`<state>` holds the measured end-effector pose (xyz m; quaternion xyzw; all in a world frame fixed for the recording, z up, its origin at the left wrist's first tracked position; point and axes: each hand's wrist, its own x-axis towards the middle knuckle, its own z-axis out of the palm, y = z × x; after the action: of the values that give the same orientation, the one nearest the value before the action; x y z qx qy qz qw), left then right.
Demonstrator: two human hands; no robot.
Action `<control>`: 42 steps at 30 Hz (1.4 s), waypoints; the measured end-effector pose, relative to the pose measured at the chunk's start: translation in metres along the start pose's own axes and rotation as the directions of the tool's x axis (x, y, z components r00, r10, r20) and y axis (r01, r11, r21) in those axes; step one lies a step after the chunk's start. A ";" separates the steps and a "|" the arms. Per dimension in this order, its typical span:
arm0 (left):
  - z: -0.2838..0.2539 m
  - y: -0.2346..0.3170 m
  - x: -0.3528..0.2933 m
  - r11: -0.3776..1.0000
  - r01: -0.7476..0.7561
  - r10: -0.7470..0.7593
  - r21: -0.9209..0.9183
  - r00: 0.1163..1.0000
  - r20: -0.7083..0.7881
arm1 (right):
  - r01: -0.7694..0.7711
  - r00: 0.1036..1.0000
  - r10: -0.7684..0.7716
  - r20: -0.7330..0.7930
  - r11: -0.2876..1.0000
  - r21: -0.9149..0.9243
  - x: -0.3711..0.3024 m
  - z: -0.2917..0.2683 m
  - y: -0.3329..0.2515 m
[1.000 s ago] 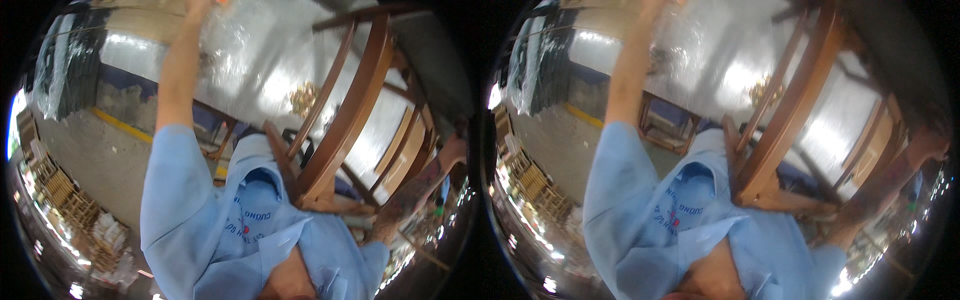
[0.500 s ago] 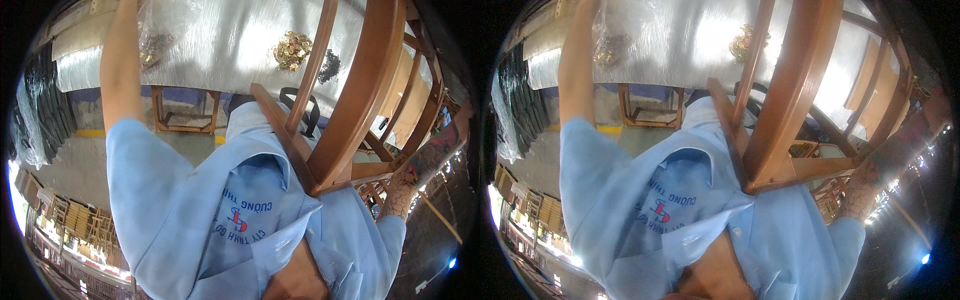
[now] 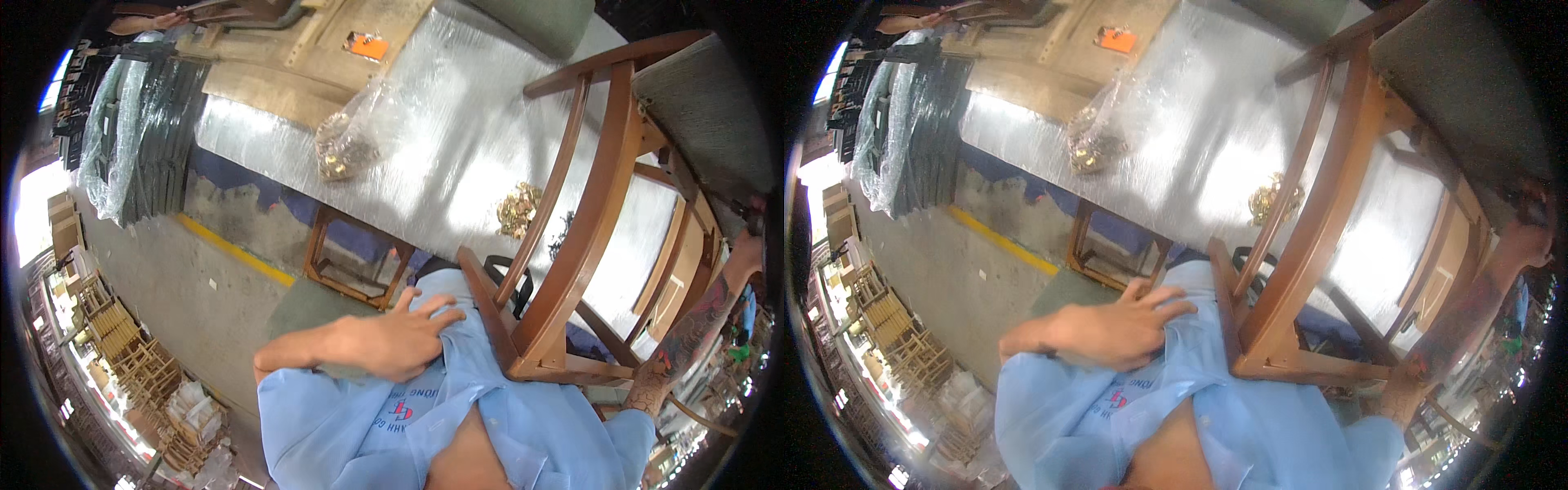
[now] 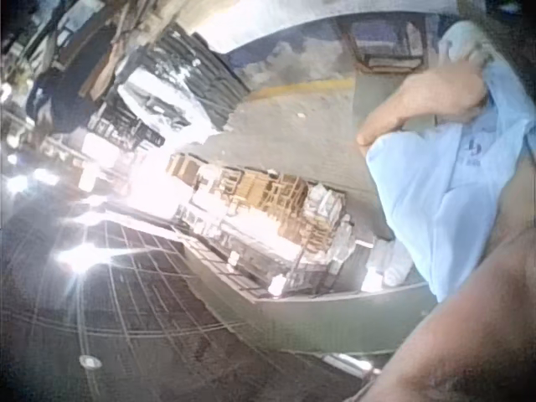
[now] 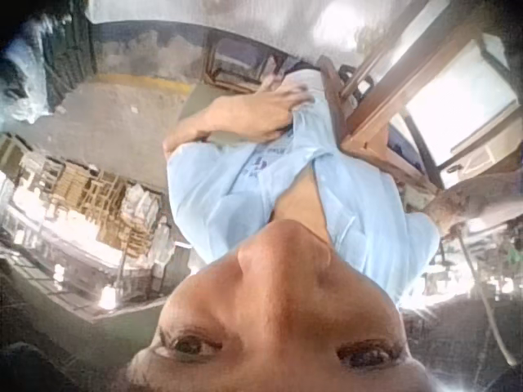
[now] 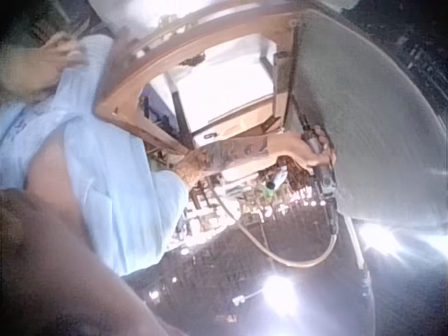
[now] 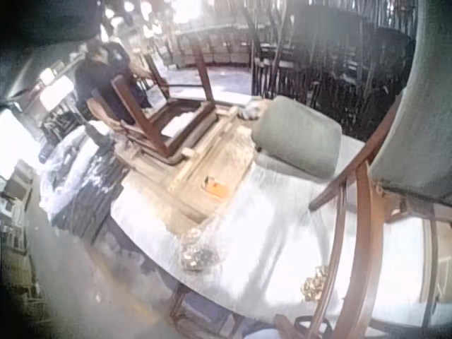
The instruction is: The person assembles a wooden chair by attaching the seat cushion to the frame using a pneumatic screwdriver. They repeatedly pick up screws and fasteners, position the seat, and drive screws into the frame. The chair is flipped and repositioned multiple times to access different attachment points.
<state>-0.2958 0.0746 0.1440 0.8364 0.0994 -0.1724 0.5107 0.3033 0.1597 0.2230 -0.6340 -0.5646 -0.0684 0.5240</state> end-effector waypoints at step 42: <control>0.037 -0.023 0.006 -0.082 -0.812 -0.701 -0.577 0.459 -0.546 | -0.042 0.974 0.108 -0.199 0.949 0.311 -0.012 0.041 -0.032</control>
<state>-0.3048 0.0525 0.1068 0.0878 0.3807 0.4615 0.7964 0.2533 0.1759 0.2155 -0.5555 -0.4840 -0.0282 0.6755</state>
